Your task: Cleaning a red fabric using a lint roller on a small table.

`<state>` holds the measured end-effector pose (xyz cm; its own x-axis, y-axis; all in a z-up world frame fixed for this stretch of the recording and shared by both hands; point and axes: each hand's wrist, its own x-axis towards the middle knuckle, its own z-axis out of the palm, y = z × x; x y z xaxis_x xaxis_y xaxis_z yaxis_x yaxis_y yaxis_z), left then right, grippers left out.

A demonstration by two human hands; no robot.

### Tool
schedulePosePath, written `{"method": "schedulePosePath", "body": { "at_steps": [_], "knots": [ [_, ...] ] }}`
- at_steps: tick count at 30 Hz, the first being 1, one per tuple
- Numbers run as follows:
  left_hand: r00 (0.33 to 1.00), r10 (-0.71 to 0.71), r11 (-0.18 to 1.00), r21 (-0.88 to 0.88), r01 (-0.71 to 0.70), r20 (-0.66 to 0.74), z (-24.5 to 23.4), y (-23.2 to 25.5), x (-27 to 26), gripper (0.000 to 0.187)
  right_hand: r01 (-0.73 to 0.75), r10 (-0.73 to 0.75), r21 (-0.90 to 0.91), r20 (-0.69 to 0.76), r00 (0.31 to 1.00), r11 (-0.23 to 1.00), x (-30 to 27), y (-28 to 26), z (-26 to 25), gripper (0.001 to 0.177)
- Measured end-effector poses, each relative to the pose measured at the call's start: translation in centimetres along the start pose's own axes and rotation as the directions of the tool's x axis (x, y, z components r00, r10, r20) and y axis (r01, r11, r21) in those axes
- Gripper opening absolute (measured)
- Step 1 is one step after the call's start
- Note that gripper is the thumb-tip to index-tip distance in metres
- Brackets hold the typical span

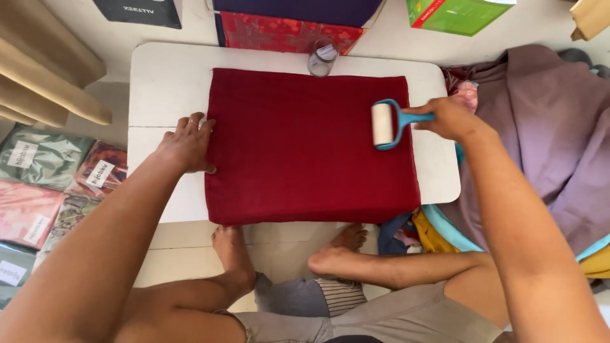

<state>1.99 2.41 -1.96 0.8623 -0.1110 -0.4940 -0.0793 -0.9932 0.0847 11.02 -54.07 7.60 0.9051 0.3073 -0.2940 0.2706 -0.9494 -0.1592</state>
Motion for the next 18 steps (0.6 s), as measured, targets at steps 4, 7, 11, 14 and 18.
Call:
{"method": "schedulePosePath", "body": {
  "at_steps": [4,7,11,14,18],
  "knots": [
    [1.0,0.015,1.0,0.019,-0.015,-0.011,-0.4,0.1,-0.3,0.122,-0.066,0.069,-0.099,0.028,0.997,0.993,-1.3,5.5,-0.8,0.051],
    [0.999,0.036,0.999,0.032,-0.035,-0.031,-0.4,-0.1,-0.3,0.129,0.046,-0.046,-0.085,0.006,0.999,0.995,-1.3,6.1,-0.8,0.052],
    [1.0,0.003,1.0,-0.023,-0.002,0.003,-0.6,0.1,-0.4,0.115,-0.106,0.107,-0.095,0.009,0.994,0.99,-0.8,-0.9,-0.9,0.044],
    [1.0,0.015,0.999,-0.031,-0.014,0.019,-0.8,0.2,-0.8,0.116,0.01,-0.01,0.0,-0.03,1.0,1.0,1.4,-5.4,0.6,0.045],
    [1.0,0.014,1.0,-0.028,-0.013,0.022,-0.9,0.1,-1.0,0.117,0.104,-0.097,0.053,-0.111,0.989,0.993,5.1,-11.9,3.1,0.046]
  ]
}}
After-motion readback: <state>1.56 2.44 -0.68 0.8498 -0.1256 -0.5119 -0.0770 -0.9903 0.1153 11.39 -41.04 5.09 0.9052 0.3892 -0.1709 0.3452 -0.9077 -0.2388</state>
